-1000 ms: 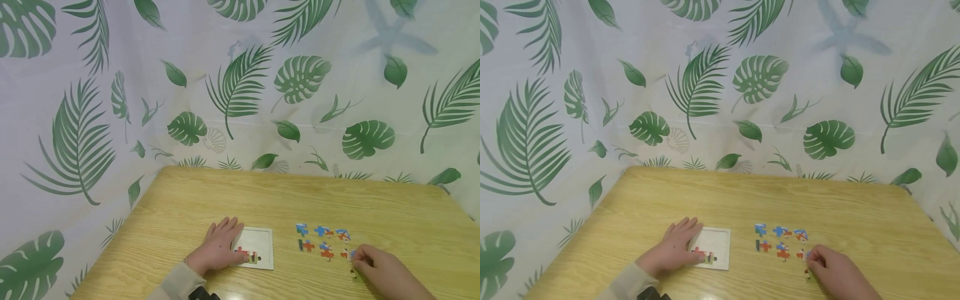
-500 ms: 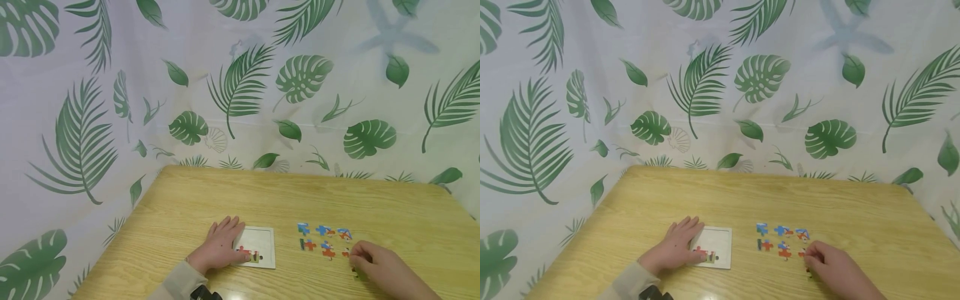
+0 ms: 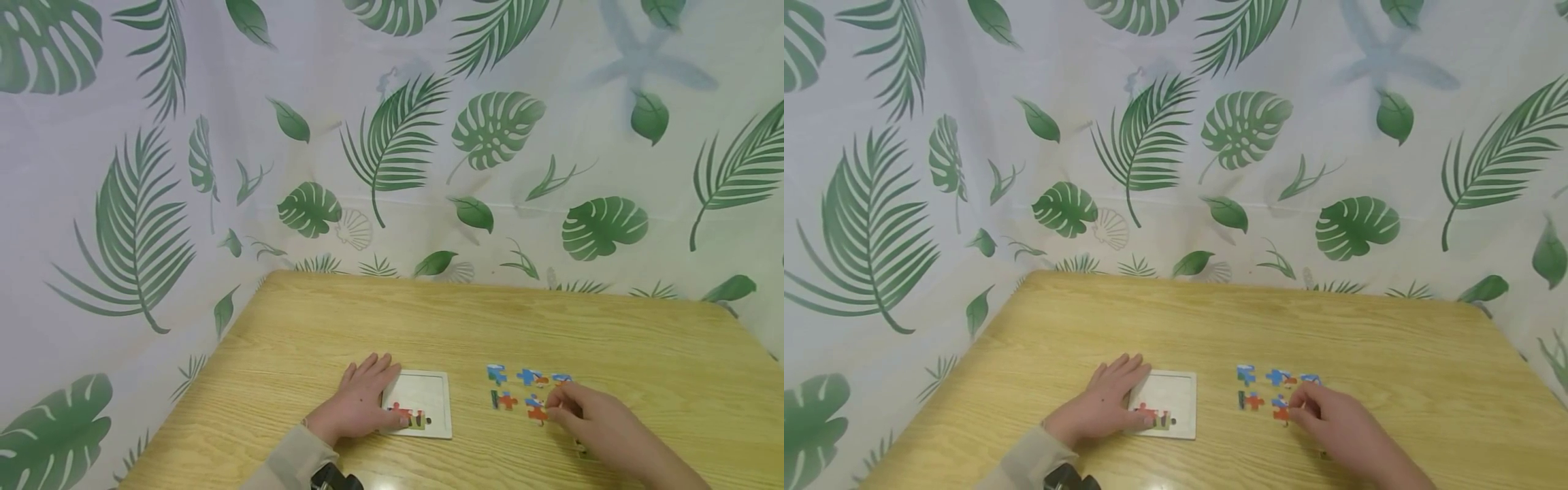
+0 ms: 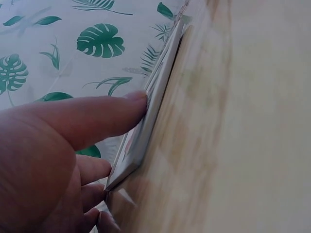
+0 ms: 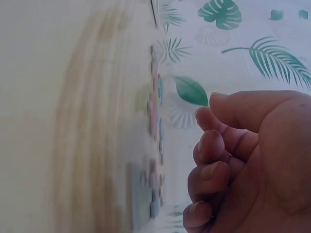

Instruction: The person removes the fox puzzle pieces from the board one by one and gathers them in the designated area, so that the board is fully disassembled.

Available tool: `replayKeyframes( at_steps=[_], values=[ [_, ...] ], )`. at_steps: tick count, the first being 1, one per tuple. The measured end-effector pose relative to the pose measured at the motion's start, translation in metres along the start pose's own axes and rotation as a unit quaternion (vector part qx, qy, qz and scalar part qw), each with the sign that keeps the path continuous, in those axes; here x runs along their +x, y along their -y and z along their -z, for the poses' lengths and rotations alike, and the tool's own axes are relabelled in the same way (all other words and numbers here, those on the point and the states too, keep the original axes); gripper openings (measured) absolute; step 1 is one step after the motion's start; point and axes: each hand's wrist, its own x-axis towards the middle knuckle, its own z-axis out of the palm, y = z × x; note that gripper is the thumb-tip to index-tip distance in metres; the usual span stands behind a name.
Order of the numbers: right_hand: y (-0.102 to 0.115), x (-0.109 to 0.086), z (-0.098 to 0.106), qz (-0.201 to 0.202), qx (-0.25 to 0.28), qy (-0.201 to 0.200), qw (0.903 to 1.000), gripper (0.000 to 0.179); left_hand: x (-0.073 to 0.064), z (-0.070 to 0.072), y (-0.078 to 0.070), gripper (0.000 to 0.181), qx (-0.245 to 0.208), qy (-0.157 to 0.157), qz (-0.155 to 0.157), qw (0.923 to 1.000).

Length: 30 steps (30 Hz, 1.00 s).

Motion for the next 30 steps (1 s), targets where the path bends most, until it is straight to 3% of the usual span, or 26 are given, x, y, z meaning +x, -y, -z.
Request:
replayKeyframes(
  at_steps=[14, 22, 30],
  values=[
    [0.033, 0.019, -0.019, 0.111, -0.007, -0.007, 0.9938, 0.013, 0.001, 0.000, -0.001, 0.093, -0.004, 0.007, 0.004, 1.0000],
    [0.054, 0.030, -0.039, 0.109, 0.012, 0.026, 0.9936, 0.012, 0.000, -0.001, -0.003, 0.094, 0.007, 0.004, 0.006, 1.0000],
    [0.071, 0.040, -0.057, 0.110, -0.007, 0.038, 0.9932, 0.007, -0.001, 0.000, -0.005, 0.093, 0.012, 0.005, 0.008, 0.9999]
  ],
)
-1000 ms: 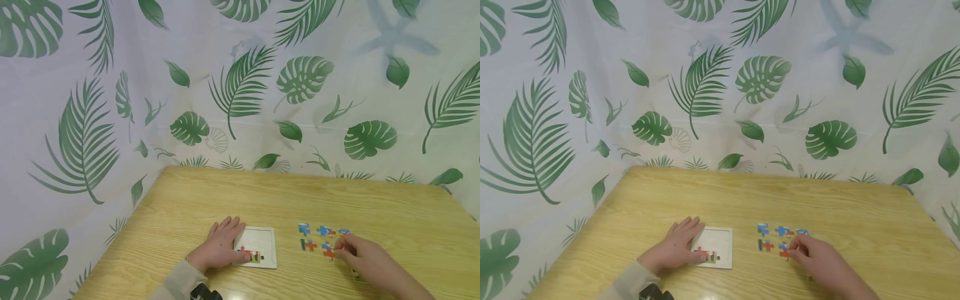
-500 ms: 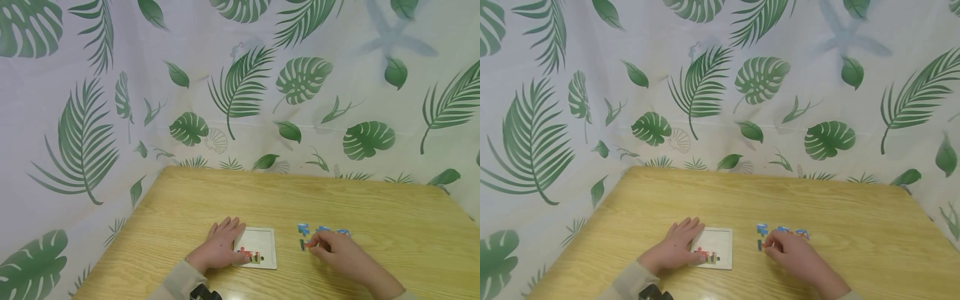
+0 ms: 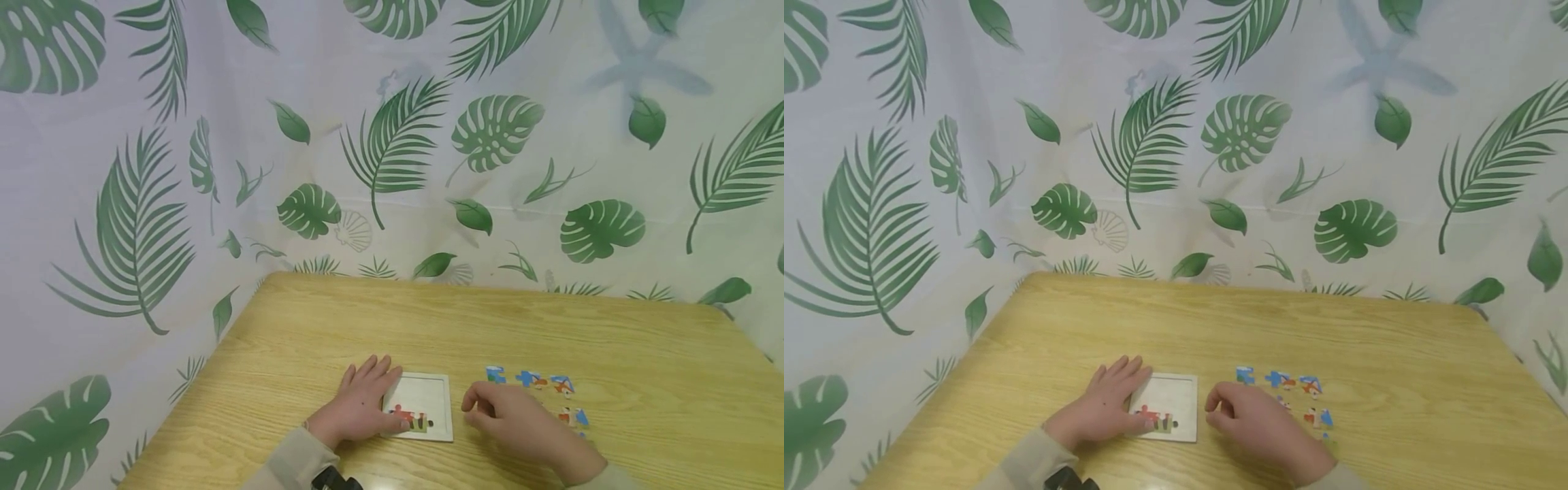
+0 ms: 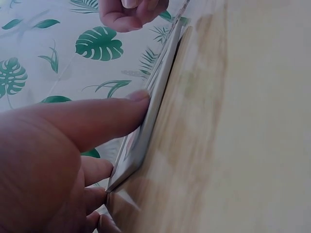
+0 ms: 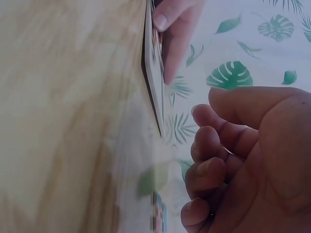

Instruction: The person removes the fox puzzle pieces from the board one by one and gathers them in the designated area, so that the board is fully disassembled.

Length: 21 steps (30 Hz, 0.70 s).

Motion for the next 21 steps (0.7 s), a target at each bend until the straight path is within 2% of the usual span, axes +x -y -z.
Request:
replayKeyframes(
  at_steps=[7, 21],
  values=[
    [0.008, 0.010, -0.010, -0.011, 0.002, 0.008, 0.9999, 0.009, -0.001, 0.002, -0.001, 0.095, -0.001, 0.009, 0.003, 1.0000],
    [0.023, 0.030, -0.036, 0.042, 0.005, 0.025, 0.9988, 0.012, 0.002, 0.000, 0.004, 0.089, 0.014, 0.008, -0.004, 0.9999]
  ],
)
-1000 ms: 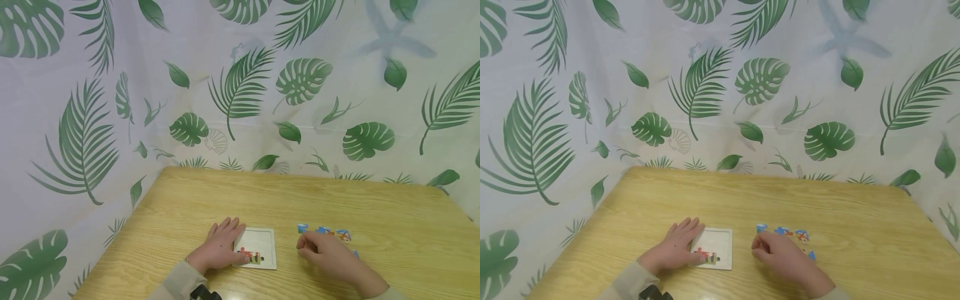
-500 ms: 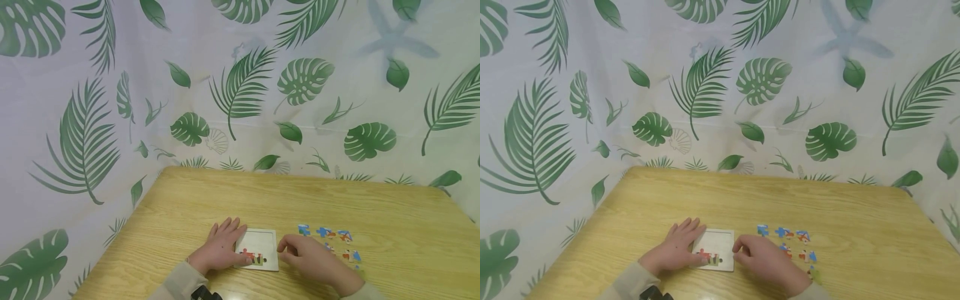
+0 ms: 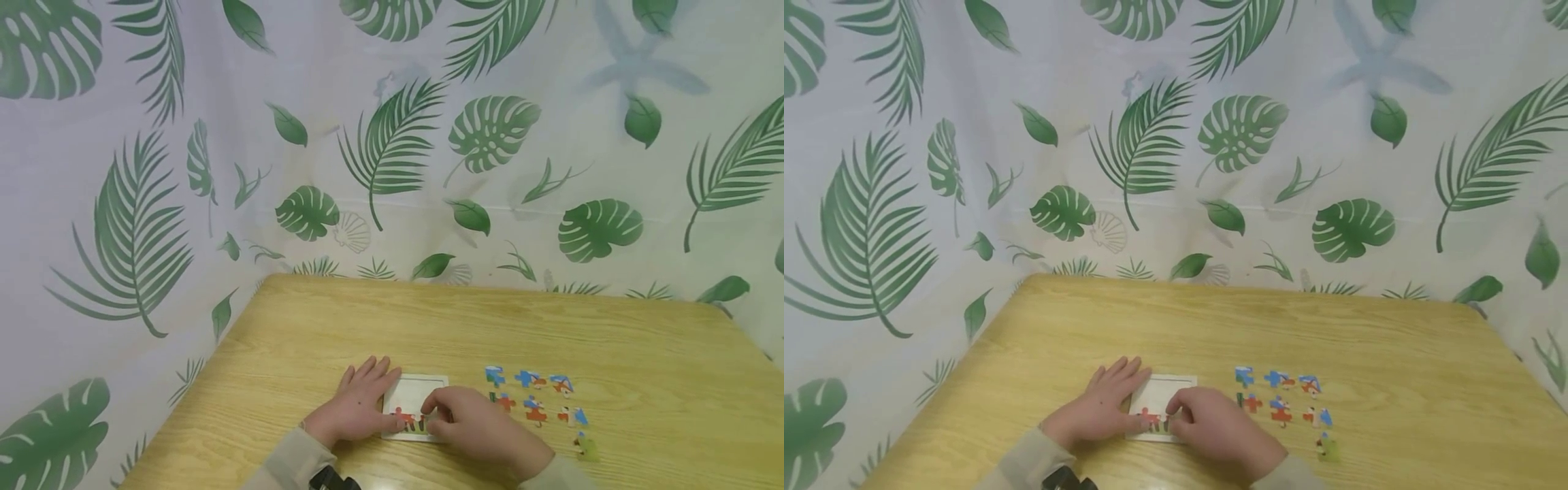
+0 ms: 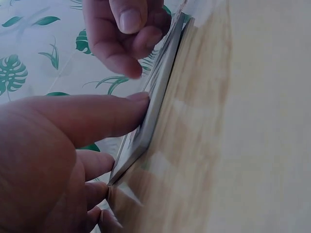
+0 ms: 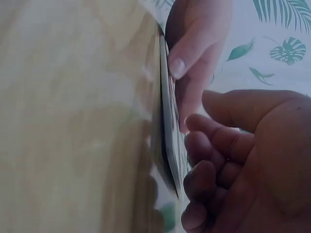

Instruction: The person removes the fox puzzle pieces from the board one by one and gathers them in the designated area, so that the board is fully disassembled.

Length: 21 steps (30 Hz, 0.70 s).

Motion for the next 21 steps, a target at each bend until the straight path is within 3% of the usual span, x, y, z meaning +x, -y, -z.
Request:
replayKeyframes(
  at_steps=[8, 21],
  values=[
    [0.002, 0.003, -0.008, -0.030, -0.003, 0.003, 0.9995, 0.013, -0.002, 0.001, -0.001, 0.089, 0.004, 0.005, 0.001, 1.0000],
    [-0.003, 0.005, -0.014, -0.020, -0.029, -0.009, 0.9993, 0.012, -0.001, 0.001, 0.000, 0.089, -0.006, 0.006, 0.000, 1.0000]
  ],
)
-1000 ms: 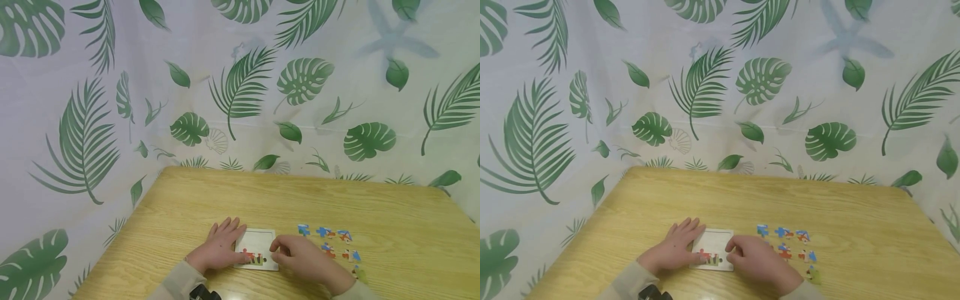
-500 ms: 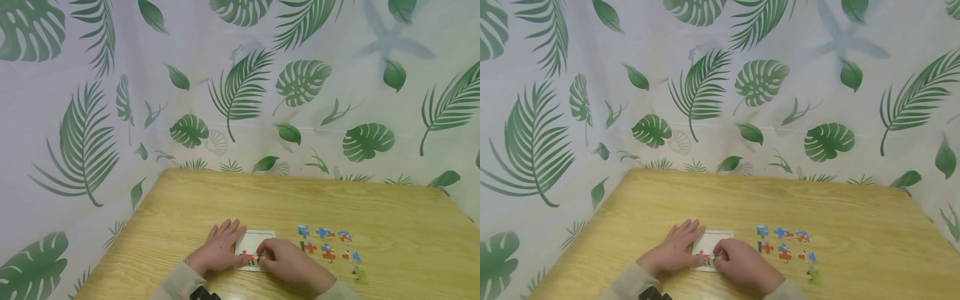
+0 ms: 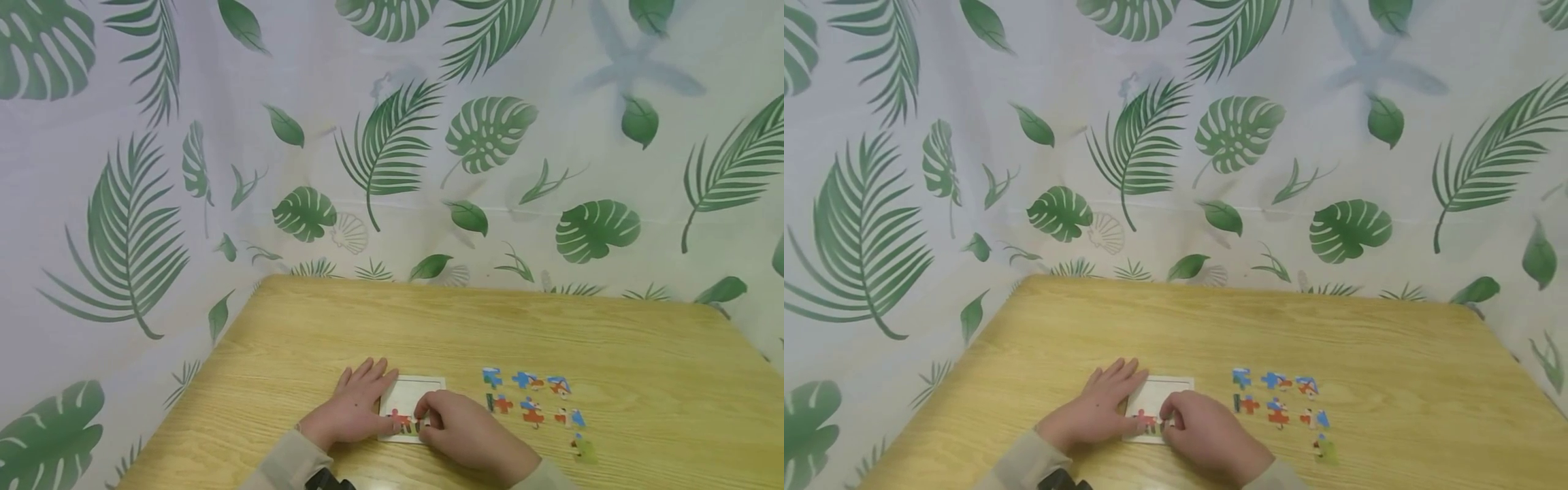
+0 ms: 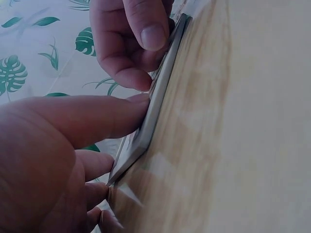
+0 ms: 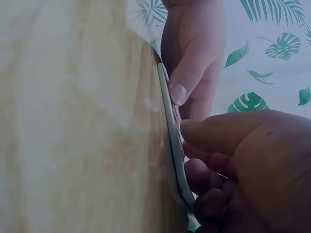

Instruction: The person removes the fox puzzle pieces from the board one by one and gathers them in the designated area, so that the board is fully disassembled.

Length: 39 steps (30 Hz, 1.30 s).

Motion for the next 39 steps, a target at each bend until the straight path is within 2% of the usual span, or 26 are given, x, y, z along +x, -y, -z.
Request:
replayKeyframes(
  at_steps=[6, 16, 30, 39],
  values=[
    [-0.001, 0.001, -0.003, 0.001, -0.013, -0.014, 0.9998, 0.008, -0.001, 0.001, -0.002, 0.088, 0.001, -0.002, -0.001, 1.0000],
    [0.002, 0.001, -0.007, -0.012, -0.026, -0.038, 0.9989, 0.012, -0.001, 0.002, -0.004, 0.088, 0.008, -0.002, 0.003, 1.0000],
    [0.001, -0.001, -0.009, -0.035, 0.030, -0.075, 0.9961, 0.013, -0.002, 0.002, 0.000, 0.091, -0.012, 0.001, -0.006, 0.9999],
    [0.000, -0.010, 0.006, -0.042, 0.078, -0.060, 0.9943, 0.013, -0.001, 0.001, 0.001, 0.091, -0.015, 0.000, -0.005, 0.9999]
  ],
)
